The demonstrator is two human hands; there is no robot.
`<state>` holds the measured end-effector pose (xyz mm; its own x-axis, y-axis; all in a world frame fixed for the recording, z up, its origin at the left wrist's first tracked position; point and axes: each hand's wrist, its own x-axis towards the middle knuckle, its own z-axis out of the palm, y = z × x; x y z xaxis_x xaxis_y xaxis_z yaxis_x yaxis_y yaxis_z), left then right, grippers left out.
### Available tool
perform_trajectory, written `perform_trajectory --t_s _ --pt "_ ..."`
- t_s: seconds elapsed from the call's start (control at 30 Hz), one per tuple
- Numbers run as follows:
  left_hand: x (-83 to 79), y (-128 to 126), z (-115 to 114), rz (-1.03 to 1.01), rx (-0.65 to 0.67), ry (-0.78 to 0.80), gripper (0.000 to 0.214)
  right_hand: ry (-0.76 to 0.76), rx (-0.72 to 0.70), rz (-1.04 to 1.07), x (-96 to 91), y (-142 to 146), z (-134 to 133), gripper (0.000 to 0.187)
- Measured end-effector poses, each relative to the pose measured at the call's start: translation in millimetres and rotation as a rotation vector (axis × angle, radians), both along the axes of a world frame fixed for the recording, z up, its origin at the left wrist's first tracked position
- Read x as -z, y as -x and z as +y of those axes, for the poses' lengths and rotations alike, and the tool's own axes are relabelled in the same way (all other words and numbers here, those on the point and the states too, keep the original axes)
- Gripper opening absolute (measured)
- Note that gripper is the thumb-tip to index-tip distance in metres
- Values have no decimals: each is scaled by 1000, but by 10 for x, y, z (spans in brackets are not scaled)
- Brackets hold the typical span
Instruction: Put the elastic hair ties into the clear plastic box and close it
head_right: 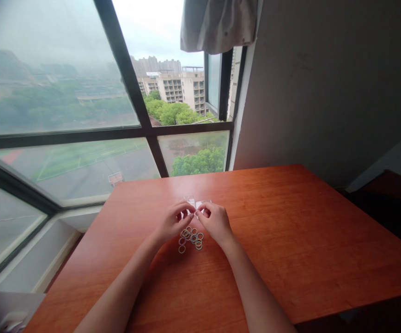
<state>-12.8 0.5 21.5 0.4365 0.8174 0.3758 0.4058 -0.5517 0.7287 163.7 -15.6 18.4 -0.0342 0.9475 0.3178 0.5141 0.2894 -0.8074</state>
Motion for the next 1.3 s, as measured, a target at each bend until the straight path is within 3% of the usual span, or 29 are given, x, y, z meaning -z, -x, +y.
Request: perform_trajectory --t_s 0.4,0.6,0.7,0.87,1.07,1.3 --pt "61 -8 49 52 -84 -29 10 6 -16 -31 71 10 16 11" --pt "83 193 152 41 -443 -54 12 33 -17 -58 89 8 24 12" --pt "155 298 225 78 -538 -39 14 50 -27 -89 96 14 19 11" --pt "272 329 284 109 -533 -19 15 87 -68 -146 82 7 6 11" --pt "306 345 288 77 -522 -12 14 160 -113 -193 75 -20 -5 10" --pt "284 341 270 64 -517 -9 15 252 -322 -262 39 46 -105 10"
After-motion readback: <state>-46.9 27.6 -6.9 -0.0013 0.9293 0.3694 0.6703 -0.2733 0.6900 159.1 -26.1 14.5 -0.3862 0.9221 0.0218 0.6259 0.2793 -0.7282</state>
